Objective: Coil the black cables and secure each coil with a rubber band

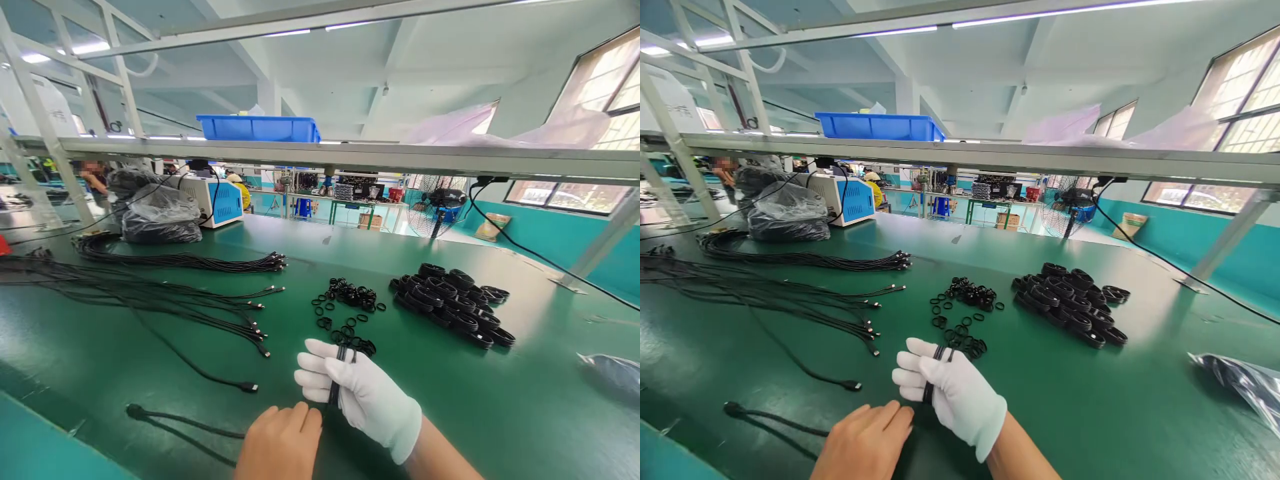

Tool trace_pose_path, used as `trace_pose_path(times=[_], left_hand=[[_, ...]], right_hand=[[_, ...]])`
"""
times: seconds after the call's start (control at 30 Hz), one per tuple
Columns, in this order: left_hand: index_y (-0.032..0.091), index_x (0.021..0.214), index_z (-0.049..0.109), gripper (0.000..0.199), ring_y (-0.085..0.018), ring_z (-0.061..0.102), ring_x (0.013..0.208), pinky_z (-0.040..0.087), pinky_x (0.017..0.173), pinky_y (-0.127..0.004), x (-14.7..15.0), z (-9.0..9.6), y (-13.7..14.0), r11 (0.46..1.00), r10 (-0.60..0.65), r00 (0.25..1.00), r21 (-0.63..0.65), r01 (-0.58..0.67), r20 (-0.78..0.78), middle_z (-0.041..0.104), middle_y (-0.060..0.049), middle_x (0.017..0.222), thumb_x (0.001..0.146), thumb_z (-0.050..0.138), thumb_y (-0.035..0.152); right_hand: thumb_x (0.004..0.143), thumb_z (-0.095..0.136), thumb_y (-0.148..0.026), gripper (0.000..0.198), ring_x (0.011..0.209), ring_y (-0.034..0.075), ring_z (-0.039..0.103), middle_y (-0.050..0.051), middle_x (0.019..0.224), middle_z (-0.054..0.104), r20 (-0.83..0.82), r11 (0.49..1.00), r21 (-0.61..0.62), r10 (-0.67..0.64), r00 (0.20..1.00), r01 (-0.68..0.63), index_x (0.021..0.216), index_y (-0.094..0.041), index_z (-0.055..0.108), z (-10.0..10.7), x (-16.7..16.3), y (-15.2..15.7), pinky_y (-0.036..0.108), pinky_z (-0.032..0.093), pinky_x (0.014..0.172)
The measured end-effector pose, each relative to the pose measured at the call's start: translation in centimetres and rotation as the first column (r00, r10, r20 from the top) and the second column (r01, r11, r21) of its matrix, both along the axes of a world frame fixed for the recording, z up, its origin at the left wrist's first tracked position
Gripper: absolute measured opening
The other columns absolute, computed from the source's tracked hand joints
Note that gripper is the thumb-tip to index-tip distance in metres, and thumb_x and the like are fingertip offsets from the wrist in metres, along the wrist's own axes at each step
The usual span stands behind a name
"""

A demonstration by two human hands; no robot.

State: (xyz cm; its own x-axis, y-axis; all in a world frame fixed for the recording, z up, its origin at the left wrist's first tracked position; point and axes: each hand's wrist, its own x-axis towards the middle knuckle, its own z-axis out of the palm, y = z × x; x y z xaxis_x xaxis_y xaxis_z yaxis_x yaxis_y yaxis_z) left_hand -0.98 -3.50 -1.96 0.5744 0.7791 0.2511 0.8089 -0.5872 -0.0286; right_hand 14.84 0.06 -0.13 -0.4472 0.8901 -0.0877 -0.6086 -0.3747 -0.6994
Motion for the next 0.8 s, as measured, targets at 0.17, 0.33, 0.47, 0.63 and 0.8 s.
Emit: trace_pose_path(times=[0.17,0.33,0.47,0.63,0.8], left_hand=[[0.021,0.071,0.058,0.005,-0.015,0.056,0.064,0.035,0.058,-0.025,-0.8,5.1,2.4,0.964,-0.107,0.984,-0.226,0.138,0.143,0.063,0.004,0.071,0.075,0.060,0.019],[0.018,0.066,0.059,0.012,-0.010,0.051,0.057,0.035,0.052,-0.019,-2.4,6.2,5.3,0.623,0.190,0.799,-0.699,0.350,0.570,0.058,0.007,0.061,0.061,0.070,0.023],[0.015,0.062,0.060,0.015,-0.010,0.051,0.057,0.038,0.053,-0.019,-2.0,3.8,6.0,0.510,0.345,0.667,-0.728,0.458,0.661,0.059,0.005,0.058,0.057,0.071,0.023],[0.016,0.074,0.064,0.019,-0.014,0.057,0.069,0.041,0.061,-0.021,-1.6,2.0,4.9,0.717,0.244,0.702,-0.612,0.334,0.669,0.067,0.000,0.073,0.079,0.048,0.023],[0.020,0.075,0.060,0.028,-0.016,0.060,0.068,0.039,0.058,-0.023,-1.9,0.2,2.7,0.921,0.229,0.949,-0.364,-0.138,0.218,0.065,0.000,0.075,0.083,0.034,0.011]], right_hand=[[0.066,0.075,-0.031,0.041,0.078,0.018,0.060,0.011,0.086,0.064,0.143,0.943,0.007,0.327,0.934,-0.331,0.097,-0.007,0.063,-1.4,0.0,-0.9,0.035,0.041,0.077],[0.067,0.071,-0.026,0.047,0.091,0.027,0.063,0.020,0.099,0.064,-0.023,0.838,-0.005,0.546,0.838,-0.546,0.107,-0.005,0.060,-2.1,0.1,-1.7,0.048,0.038,0.087],[0.071,0.067,-0.024,0.040,0.090,0.026,0.063,0.017,0.093,0.067,0.005,0.838,-0.002,0.546,0.838,-0.546,0.106,-0.005,0.061,-1.9,-0.1,-1.9,0.046,0.037,0.089],[0.059,0.078,-0.029,0.044,0.068,0.015,0.056,0.003,0.073,0.062,-0.119,0.920,-0.008,0.388,0.914,-0.392,0.097,-0.016,0.062,-1.4,-1.2,-1.6,0.036,0.039,0.073],[0.057,0.080,-0.032,0.044,0.067,0.013,0.050,0.001,0.073,0.057,-0.163,0.993,-0.005,0.115,0.980,-0.118,0.095,-0.018,0.061,-0.6,-1.4,-0.6,0.031,0.037,0.066]])
